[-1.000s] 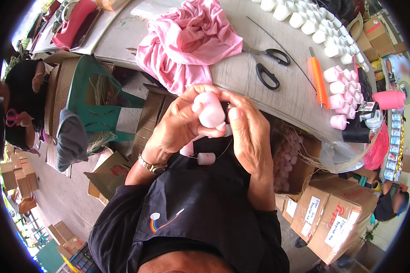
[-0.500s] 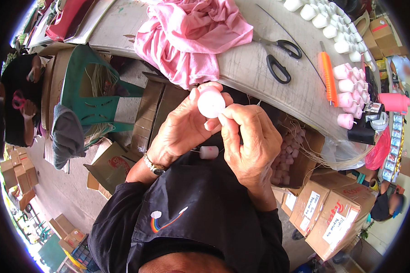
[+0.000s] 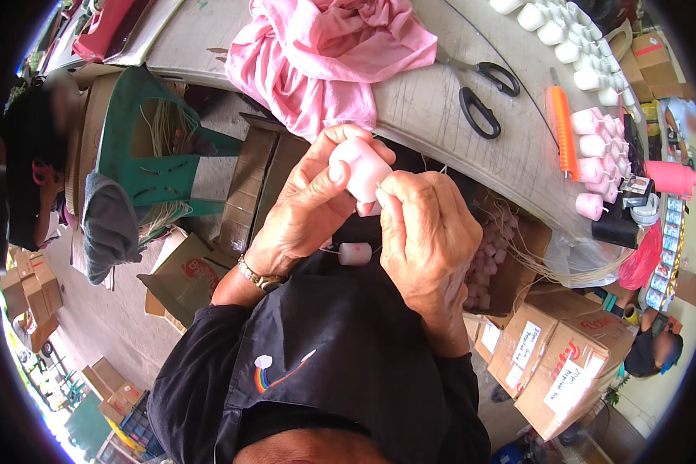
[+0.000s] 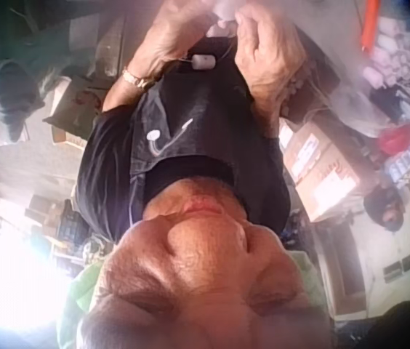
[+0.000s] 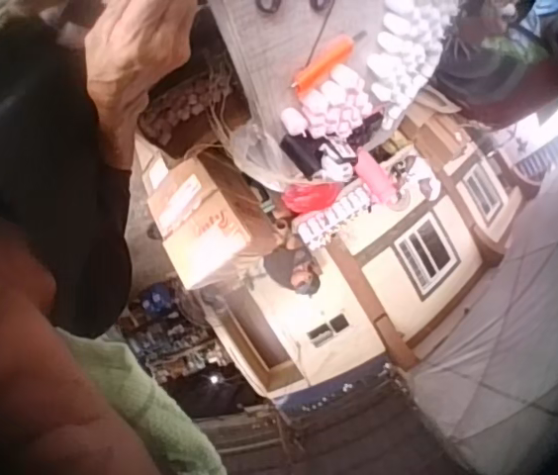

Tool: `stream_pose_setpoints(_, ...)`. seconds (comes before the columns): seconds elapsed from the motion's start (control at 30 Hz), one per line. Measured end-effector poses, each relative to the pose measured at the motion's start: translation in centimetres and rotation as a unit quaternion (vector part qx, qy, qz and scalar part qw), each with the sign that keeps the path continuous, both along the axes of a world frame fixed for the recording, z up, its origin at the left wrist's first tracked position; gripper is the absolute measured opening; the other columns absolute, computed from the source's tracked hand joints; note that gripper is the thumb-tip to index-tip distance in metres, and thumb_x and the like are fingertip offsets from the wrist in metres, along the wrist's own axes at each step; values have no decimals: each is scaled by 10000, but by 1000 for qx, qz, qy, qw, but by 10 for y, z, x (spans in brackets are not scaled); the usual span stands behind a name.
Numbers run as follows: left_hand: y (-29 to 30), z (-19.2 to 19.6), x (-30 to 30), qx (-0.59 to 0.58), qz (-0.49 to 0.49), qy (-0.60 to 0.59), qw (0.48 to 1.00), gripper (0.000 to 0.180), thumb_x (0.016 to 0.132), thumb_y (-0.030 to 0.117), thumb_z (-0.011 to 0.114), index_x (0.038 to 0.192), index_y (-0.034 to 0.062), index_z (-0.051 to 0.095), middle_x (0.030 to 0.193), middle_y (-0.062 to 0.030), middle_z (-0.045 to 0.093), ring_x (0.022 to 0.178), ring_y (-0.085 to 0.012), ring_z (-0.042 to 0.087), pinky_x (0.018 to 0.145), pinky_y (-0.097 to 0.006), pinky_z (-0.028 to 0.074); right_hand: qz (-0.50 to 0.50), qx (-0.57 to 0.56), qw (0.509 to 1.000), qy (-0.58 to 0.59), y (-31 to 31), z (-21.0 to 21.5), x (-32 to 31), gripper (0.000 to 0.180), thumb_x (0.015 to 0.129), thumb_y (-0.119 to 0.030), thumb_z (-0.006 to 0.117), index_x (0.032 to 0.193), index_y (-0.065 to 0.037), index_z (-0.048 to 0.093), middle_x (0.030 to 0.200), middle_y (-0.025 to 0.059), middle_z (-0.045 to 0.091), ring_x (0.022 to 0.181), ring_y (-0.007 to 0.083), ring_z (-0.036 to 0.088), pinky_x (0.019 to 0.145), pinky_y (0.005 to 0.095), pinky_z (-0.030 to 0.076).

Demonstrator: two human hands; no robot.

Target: The person repeatedly picks up small white cylindrical objects, inserts a thin wick into the top, and wipes each object with a pink cloth. The person places the finished items on the table. The person also uses scissors to trim the wick.

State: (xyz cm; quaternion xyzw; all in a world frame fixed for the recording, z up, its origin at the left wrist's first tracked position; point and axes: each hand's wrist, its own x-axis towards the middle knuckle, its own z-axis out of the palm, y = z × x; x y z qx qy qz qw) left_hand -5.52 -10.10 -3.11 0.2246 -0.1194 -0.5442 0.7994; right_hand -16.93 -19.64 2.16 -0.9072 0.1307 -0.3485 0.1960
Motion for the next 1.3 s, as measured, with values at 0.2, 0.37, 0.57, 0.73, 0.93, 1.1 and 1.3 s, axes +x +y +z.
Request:
stream_pose_setpoints(0.2, 2, 6, 2, 30, -16, 33, 999, 428, 934, 328, 606, 1250, 73, 472, 1142, -114, 581, 1018, -192, 583, 858, -345, 495, -12, 132, 991, -17, 1, -2, 1, 116, 833, 28, 673, 915, 2, 596, 796, 86, 591, 665, 215, 581, 583, 318, 478)
stream_pose_setpoints(0.37, -4, 0, -3, -21, -73, 15, 997, 406, 865, 282, 610, 1164, 18, 537, 1129, -105, 596, 1018, -192, 592, 927, -379, 486, -6, 155, 985, -78, -3, -8, 6, 112, 845, -91, 727, 890, -28, 646, 1123, 134, 538, 924, 208, 565, 744, 321, 477)
stream_pose_setpoints(0.57, -10, 4, -10, 2, -102, -92, 991, 322, 888, 222, 625, 1120, -1, 599, 975, -73, 650, 751, -119, 586, 689, -257, 477, -27, 200, 975, -97, -7, -12, -1, 85, 865, -103, 708, 887, -36, 660, 1158, 146, 532, 965, 216, 581, 781, 330, 480)
stream_pose_setpoints(0.73, -6, 3, -9, 106, -49, -167, 979, 199, 939, 205, 626, 963, 12, 670, 858, -47, 655, 727, -111, 584, 678, -246, 471, -43, 149, 984, -92, -47, 0, 1, 36, 898, -44, 620, 893, -12, 636, 1055, 144, 593, 944, 246, 607, 818, 346, 491)
stream_pose_setpoints(0.93, -10, 5, -10, 125, 3, -219, 968, 180, 938, 167, 635, 938, -12, 651, 816, -72, 631, 715, -158, 597, 919, -409, 522, -193, -157, 964, 92, -104, -11, 11, 180, 822, -79, 665, 988, -14, 645, 1161, 169, 606, 1031, 309, 617, 879, 418, 495)
stream_pose_setpoints(1.1, -19, -3, -6, 97, -16, -184, 978, 201, 940, 200, 644, 940, 0, 625, 780, -68, 585, 608, -157, 508, 977, -496, 474, -247, -175, 942, 147, -82, -21, -27, 321, 757, -132, 683, 1066, -80, 614, 1071, 130, 565, 1049, 281, 531, 846, 419, 430)
stream_pose_setpoints(1.3, -23, -7, -7, 105, -22, -206, 973, 206, 947, 212, 635, 964, 7, 625, 793, -71, 576, 595, -155, 497, 992, -504, 451, -326, -248, 884, 226, -64, -12, -50, 288, 833, -153, 602, 1121, -144, 591, 975, 47, 540, 948, 208, 530, 776, 363, 414)
